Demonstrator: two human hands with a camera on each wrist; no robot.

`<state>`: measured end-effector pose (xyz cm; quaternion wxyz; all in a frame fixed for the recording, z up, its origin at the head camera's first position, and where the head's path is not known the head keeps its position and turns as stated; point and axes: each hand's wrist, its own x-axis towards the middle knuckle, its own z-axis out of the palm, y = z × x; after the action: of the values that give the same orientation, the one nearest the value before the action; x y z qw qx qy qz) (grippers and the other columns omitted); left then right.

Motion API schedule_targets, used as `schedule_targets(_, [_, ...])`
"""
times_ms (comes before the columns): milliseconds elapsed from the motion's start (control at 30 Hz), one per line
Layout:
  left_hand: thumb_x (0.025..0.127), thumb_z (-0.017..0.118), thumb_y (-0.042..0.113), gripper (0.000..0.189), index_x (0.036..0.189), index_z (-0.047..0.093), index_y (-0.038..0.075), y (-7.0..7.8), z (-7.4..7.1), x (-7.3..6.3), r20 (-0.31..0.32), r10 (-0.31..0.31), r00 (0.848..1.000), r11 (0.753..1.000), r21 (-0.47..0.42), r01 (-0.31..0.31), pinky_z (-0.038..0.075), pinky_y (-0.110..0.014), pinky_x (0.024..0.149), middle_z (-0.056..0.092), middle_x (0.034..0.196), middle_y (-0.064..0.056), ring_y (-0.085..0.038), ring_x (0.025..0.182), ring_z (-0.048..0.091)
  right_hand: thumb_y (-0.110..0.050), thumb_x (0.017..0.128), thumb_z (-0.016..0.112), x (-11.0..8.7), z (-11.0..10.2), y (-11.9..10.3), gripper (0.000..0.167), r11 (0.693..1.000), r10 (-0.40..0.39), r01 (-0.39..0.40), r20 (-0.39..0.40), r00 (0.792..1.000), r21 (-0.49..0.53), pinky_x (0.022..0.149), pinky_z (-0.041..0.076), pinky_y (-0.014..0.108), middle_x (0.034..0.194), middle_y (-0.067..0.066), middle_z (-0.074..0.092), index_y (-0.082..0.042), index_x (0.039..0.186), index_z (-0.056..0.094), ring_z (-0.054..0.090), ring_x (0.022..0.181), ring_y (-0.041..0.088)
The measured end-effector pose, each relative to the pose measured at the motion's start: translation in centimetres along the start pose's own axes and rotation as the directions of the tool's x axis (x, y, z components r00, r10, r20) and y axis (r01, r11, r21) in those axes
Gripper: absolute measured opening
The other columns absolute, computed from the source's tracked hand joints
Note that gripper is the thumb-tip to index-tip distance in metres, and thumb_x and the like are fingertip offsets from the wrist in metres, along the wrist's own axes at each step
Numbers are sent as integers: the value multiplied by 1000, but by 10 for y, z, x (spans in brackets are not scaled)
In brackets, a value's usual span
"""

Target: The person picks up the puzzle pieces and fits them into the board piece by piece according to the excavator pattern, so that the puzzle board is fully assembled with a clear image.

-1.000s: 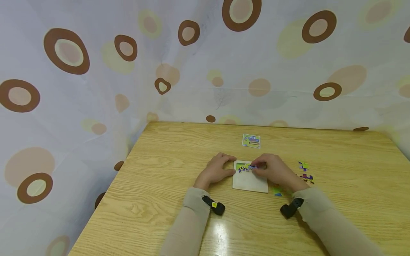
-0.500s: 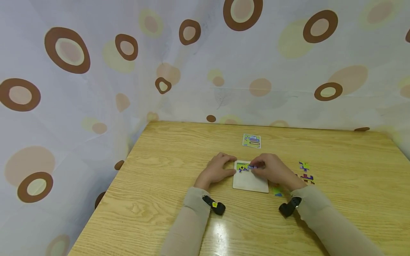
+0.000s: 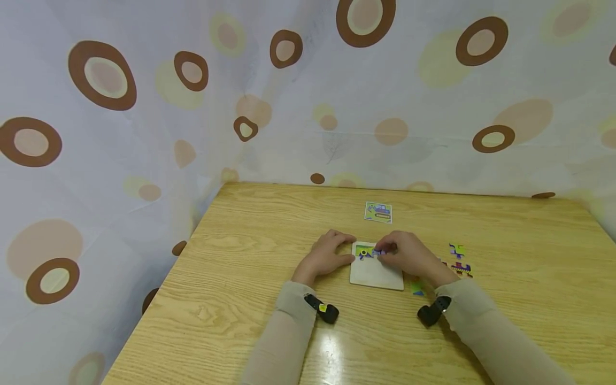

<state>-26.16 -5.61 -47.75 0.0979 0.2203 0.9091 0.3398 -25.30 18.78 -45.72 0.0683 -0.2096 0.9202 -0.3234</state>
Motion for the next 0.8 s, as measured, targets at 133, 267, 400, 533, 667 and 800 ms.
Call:
schedule_targets(133, [96,67,31,46,139,57,22,0,0,1,-4,-5,1000,1000,-5,5,36,-37,106,50,135,-1,-20,125,45,-10,88,74,0,-2,2,18,1000,-28,28,1,1000,-5,79,48,40,96,3,64,-8,106,75,57,88,18])
schedule_targets(267, [95,67,30,46,139,58,22,1,-1,1,-4,-8,1000,1000,-5,8,36,-38,106,50,135,-1,-20,124,46,-10,89,72,-4,-6,2,18,999,-46,46,1,999,-3,79,48,41,98,3,63,-8,108,75,57,89,20])
schedule_targets(400, [95,68,29,46,139,58,21,1,-1,0,-1,-7,1000,1000,-7,7,36,-37,106,50,134,-1,-20,124,46,-11,91,69,-10,-11,2,19,999,-34,35,-13,999,4,83,49,44,103,4,64,-7,109,75,58,94,22])
schedule_targets(533, [95,68,29,46,139,58,21,1,0,0,1,-3,1000,1000,-9,3,36,-37,105,50,133,-2,-20,123,46,-12,93,69,-19,-16,5,19,1000,-27,27,-32,999,3,86,50,49,106,5,64,-7,111,74,59,100,24])
schedule_targets(667, [95,68,29,46,139,57,21,1,0,0,1,-1,1000,1000,-1,1,36,-38,105,50,133,-2,-21,122,46,-13,93,69,-25,-20,10,20,1000,-10,9,-47,999,-7,87,49,48,104,1,64,-9,112,74,59,100,23])
schedule_targets(800, [95,68,29,46,139,57,20,0,1,1,-3,1,1000,1000,3,-1,36,-39,105,50,133,-2,-21,123,46,-12,93,68,-31,-26,15,20,999,-34,32,-74,997,-24,86,49,49,102,2,64,-7,113,73,59,98,24])
